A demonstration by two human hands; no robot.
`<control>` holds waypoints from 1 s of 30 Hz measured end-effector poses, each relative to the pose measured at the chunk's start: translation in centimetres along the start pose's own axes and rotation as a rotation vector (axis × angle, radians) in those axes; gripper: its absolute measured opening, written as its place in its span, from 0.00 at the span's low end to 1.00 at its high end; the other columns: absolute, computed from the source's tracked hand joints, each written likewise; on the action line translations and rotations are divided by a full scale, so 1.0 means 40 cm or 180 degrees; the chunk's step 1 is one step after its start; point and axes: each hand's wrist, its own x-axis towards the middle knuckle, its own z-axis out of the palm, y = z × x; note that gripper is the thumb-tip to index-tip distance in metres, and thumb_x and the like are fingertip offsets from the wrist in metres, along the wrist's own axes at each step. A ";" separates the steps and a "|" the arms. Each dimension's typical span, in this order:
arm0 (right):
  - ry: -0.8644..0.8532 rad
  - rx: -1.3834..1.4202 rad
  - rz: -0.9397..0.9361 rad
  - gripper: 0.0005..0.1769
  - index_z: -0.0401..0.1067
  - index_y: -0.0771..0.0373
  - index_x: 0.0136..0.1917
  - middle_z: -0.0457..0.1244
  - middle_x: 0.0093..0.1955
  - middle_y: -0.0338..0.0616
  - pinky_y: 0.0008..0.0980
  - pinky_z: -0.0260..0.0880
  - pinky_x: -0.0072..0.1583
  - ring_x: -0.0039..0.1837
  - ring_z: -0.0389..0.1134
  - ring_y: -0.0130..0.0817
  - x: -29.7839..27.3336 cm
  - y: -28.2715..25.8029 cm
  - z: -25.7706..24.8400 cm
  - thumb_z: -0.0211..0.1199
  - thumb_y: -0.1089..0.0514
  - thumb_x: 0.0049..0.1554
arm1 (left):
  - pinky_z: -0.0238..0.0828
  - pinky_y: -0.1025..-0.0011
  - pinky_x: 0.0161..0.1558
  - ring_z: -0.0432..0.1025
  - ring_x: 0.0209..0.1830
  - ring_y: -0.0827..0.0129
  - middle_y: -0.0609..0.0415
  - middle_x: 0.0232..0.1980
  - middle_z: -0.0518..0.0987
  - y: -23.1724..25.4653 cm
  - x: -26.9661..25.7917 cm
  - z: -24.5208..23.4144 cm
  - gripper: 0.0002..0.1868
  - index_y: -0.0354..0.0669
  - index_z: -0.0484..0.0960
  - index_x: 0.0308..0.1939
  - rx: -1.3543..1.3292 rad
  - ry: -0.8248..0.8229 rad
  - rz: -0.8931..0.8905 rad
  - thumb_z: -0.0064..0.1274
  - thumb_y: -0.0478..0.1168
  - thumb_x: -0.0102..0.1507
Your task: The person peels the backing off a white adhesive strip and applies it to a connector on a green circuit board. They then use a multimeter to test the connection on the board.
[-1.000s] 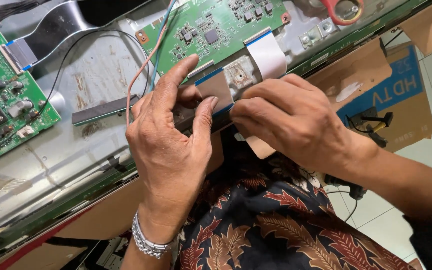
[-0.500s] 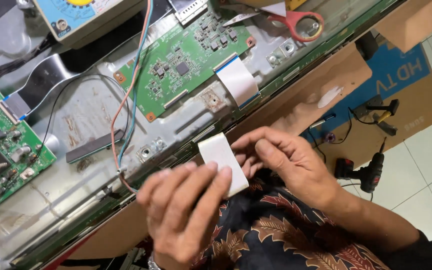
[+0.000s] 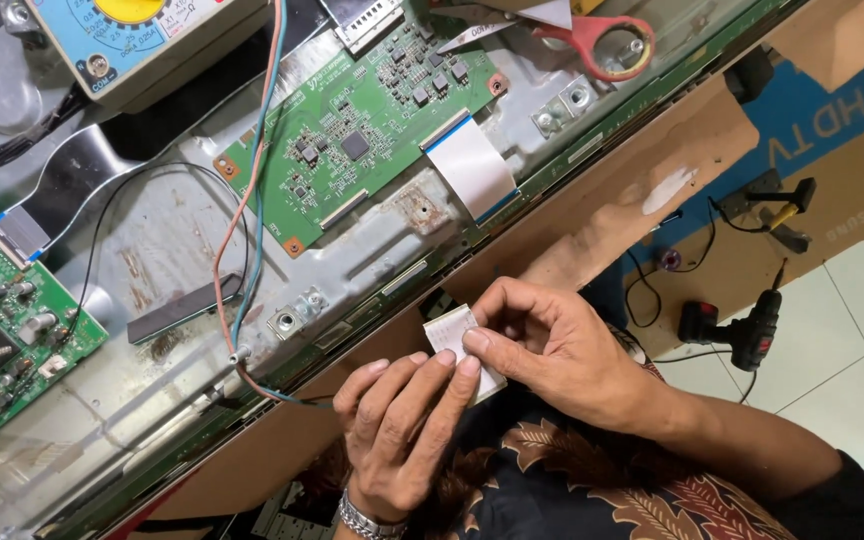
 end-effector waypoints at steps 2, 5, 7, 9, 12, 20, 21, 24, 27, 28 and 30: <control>-0.0003 -0.0033 0.0031 0.06 0.73 0.62 0.45 0.61 0.35 0.32 0.21 0.62 0.40 0.37 0.59 0.19 0.001 -0.003 -0.001 0.65 0.57 0.61 | 0.70 0.64 0.56 0.78 0.47 0.67 0.56 0.52 0.82 -0.001 -0.006 0.003 0.08 0.47 0.86 0.51 -0.0085 -0.0003 -0.0063 0.58 0.37 0.68; -0.0010 -0.0073 0.0079 0.07 0.73 0.61 0.44 0.59 0.33 0.31 0.20 0.60 0.38 0.35 0.57 0.18 0.005 -0.008 0.000 0.65 0.56 0.61 | 0.70 0.63 0.57 0.77 0.48 0.66 0.56 0.53 0.81 -0.001 -0.007 0.003 0.08 0.47 0.85 0.51 -0.0184 -0.0015 -0.0164 0.56 0.37 0.69; -0.0007 -0.0077 0.0099 0.08 0.72 0.61 0.43 0.58 0.32 0.31 0.20 0.59 0.36 0.34 0.57 0.18 0.007 -0.006 0.001 0.65 0.56 0.61 | 0.70 0.63 0.57 0.77 0.49 0.66 0.56 0.53 0.81 0.001 -0.006 0.001 0.08 0.48 0.85 0.51 -0.0204 -0.0028 -0.0200 0.55 0.38 0.69; 0.0046 -0.0106 0.0164 0.07 0.72 0.61 0.43 0.57 0.31 0.31 0.20 0.57 0.36 0.33 0.56 0.18 0.009 -0.001 0.001 0.66 0.57 0.60 | 0.70 0.63 0.57 0.77 0.49 0.66 0.56 0.54 0.81 0.005 -0.005 0.000 0.08 0.48 0.85 0.51 -0.0289 -0.0033 -0.0342 0.58 0.36 0.68; -0.0013 -0.0095 0.0169 0.08 0.73 0.61 0.43 0.58 0.31 0.31 0.21 0.58 0.36 0.33 0.56 0.18 0.012 -0.006 0.001 0.65 0.56 0.61 | 0.71 0.63 0.57 0.78 0.48 0.65 0.57 0.53 0.81 0.011 -0.006 0.004 0.08 0.48 0.86 0.50 -0.0322 0.0049 -0.0451 0.60 0.36 0.67; -0.0004 -0.0146 0.0207 0.09 0.73 0.60 0.42 0.58 0.28 0.31 0.19 0.57 0.35 0.32 0.56 0.17 0.016 -0.007 0.005 0.65 0.54 0.61 | 0.70 0.62 0.58 0.78 0.48 0.65 0.57 0.53 0.81 0.013 -0.008 0.004 0.09 0.48 0.86 0.50 -0.0348 0.0045 -0.0556 0.61 0.36 0.67; 0.0030 -0.0143 0.0246 0.09 0.73 0.60 0.41 0.58 0.28 0.31 0.20 0.56 0.35 0.32 0.56 0.17 0.017 -0.007 0.006 0.66 0.55 0.60 | 0.70 0.62 0.58 0.78 0.48 0.65 0.57 0.53 0.81 0.012 -0.007 0.004 0.08 0.48 0.86 0.50 -0.0362 0.0069 -0.0540 0.59 0.36 0.67; -0.0012 -0.0120 0.0231 0.10 0.73 0.61 0.42 0.58 0.29 0.31 0.20 0.58 0.36 0.32 0.57 0.18 0.017 -0.011 0.006 0.65 0.54 0.60 | 0.69 0.62 0.58 0.78 0.48 0.65 0.57 0.52 0.82 0.013 -0.007 0.004 0.08 0.48 0.86 0.50 -0.0360 0.0063 -0.0560 0.59 0.37 0.67; -0.0020 -0.0113 0.0178 0.09 0.72 0.61 0.42 0.58 0.29 0.31 0.20 0.57 0.36 0.32 0.56 0.17 0.018 -0.011 0.007 0.65 0.55 0.61 | 0.69 0.62 0.58 0.77 0.48 0.65 0.57 0.51 0.82 0.010 -0.008 0.007 0.08 0.47 0.86 0.49 -0.0341 0.0092 -0.0534 0.60 0.36 0.67; -0.0020 -0.0114 0.0178 0.09 0.72 0.61 0.42 0.58 0.29 0.31 0.20 0.57 0.36 0.32 0.56 0.17 0.019 -0.010 0.007 0.65 0.55 0.61 | 0.69 0.62 0.58 0.77 0.48 0.65 0.57 0.51 0.82 0.010 -0.008 0.007 0.08 0.47 0.86 0.49 -0.0341 0.0092 -0.0535 0.60 0.36 0.67; -0.0009 -0.0085 0.0210 0.09 0.72 0.61 0.42 0.59 0.28 0.32 0.20 0.58 0.36 0.32 0.57 0.18 0.018 -0.009 0.007 0.65 0.54 0.60 | 0.70 0.62 0.58 0.77 0.48 0.66 0.57 0.52 0.81 0.009 -0.009 0.007 0.08 0.48 0.86 0.50 -0.0361 0.0086 -0.0537 0.59 0.36 0.67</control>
